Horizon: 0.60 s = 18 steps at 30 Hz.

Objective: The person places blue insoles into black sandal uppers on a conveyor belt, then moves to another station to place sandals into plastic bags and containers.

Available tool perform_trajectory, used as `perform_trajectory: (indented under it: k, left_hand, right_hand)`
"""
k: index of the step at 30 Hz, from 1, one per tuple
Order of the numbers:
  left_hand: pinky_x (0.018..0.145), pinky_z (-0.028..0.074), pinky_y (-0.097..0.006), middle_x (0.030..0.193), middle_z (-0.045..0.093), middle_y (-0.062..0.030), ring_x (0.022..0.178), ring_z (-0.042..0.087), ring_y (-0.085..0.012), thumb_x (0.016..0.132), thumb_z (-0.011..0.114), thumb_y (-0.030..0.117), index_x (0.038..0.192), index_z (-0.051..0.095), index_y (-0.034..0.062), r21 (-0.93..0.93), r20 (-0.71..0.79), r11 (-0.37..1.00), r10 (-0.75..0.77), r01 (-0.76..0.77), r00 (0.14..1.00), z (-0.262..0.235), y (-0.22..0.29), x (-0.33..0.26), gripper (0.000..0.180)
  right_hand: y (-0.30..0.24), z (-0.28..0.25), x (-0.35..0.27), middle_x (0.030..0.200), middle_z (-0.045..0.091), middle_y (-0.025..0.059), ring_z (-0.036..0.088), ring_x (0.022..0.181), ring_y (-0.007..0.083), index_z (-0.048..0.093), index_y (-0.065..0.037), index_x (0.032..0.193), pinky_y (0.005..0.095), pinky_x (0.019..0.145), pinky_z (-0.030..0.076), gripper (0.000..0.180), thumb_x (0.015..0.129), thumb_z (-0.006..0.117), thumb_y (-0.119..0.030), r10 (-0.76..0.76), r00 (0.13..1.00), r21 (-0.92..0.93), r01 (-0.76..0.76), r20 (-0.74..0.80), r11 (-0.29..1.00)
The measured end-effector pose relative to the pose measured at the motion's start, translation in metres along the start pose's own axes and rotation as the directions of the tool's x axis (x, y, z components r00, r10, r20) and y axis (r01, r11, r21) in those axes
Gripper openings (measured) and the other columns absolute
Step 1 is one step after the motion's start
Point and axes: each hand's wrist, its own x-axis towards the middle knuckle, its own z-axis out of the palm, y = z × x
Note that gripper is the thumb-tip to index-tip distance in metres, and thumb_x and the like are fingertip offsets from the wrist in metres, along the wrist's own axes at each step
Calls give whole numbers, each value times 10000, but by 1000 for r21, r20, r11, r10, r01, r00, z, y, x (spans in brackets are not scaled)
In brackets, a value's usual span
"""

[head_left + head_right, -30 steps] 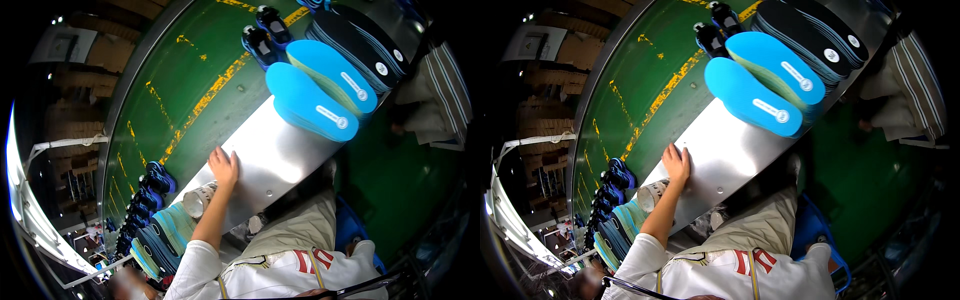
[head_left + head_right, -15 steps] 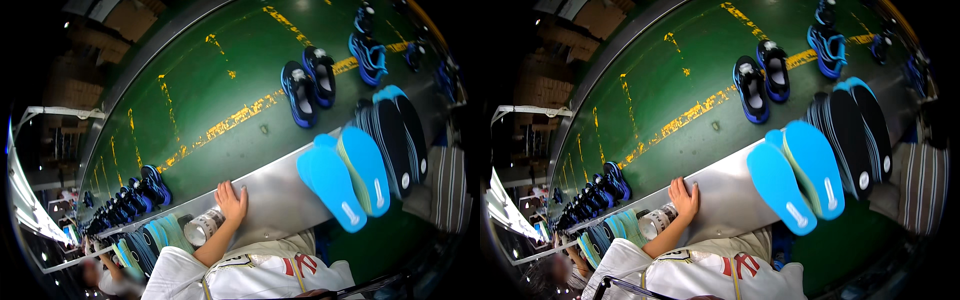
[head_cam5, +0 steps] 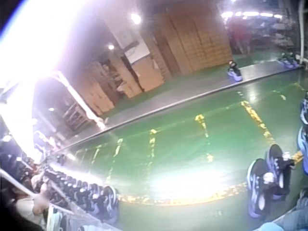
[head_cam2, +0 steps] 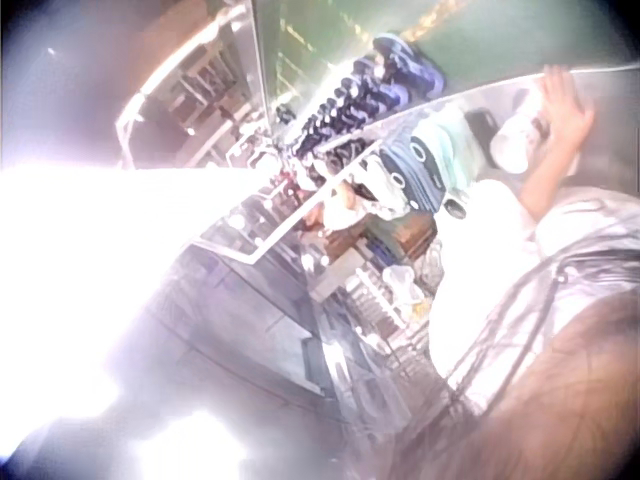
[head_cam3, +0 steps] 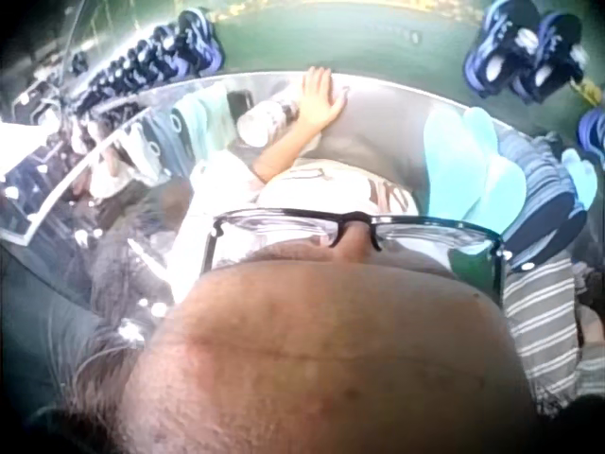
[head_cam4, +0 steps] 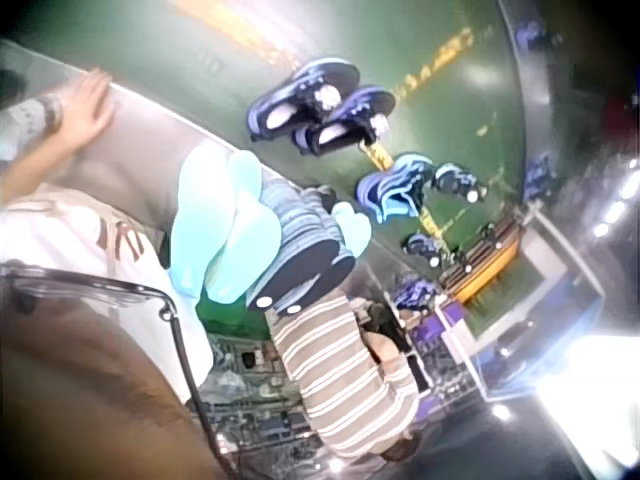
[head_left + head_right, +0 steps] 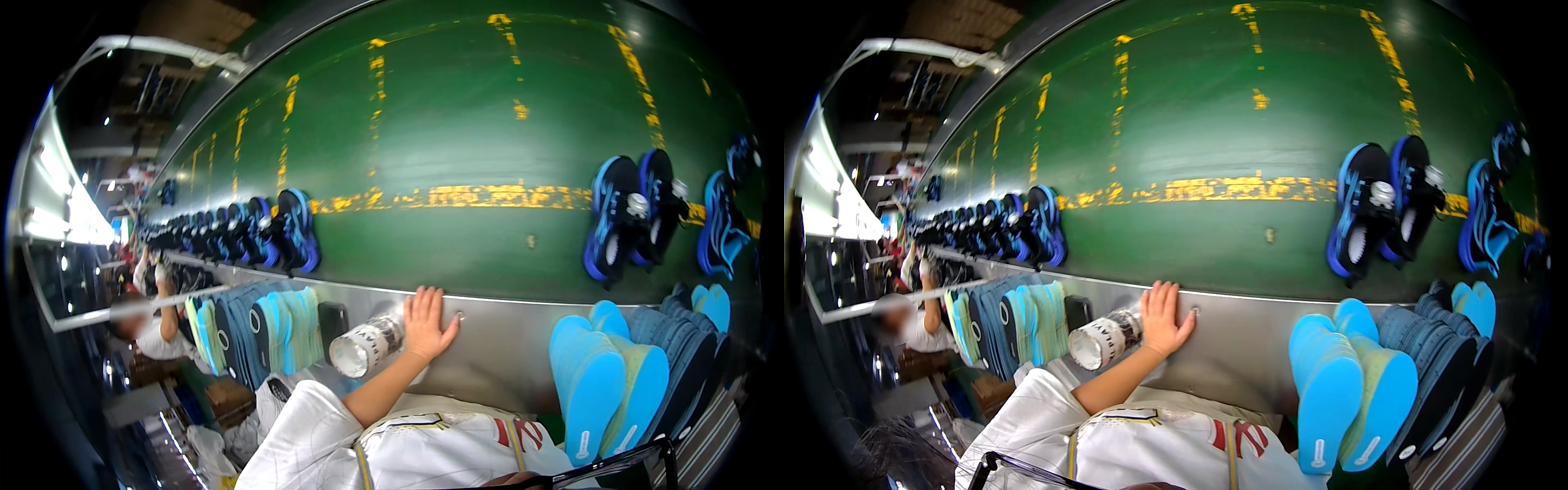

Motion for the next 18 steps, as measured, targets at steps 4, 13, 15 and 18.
perform_trajectory:
  k: [4,13,15,18]
  left_hand:
    - [972,166,-452,1205,394,-124,1182,294,-277,722,540,326,1177,398,41,-60,-35,998,-11,9,999,2,-1,-4,555]
    - [861,324,-443,1135,421,-143,1052,403,-300,694,566,167,1136,410,23,-300,-378,882,241,-364,894,17,-9,-28,490]
    - [806,363,-409,1067,443,-144,947,450,-299,667,591,130,1093,419,12,-400,-381,782,332,-478,863,22,-19,-53,475]
    - [777,373,-369,1035,437,-137,895,455,-289,630,641,168,1066,407,17,-471,-434,782,197,-408,879,7,-19,-132,517]
  right_hand:
    - [-14,-10,6,1067,496,187,471,1009,278,436,-17,1101,357,850,360,520,623,603,-140,-76,997,-98,75,-10,992]
    - [-75,-27,-54,1094,483,187,459,1035,264,410,-12,1142,348,866,348,589,607,628,-125,-308,947,-433,315,88,845]
    - [-99,-33,-84,1100,480,187,457,1041,261,404,-11,1151,346,869,345,605,603,634,-122,-336,927,-534,370,163,760]
    - [-144,-35,-138,1109,476,187,453,1049,256,395,-9,1165,342,875,341,628,597,642,-117,-342,901,-637,432,268,638]
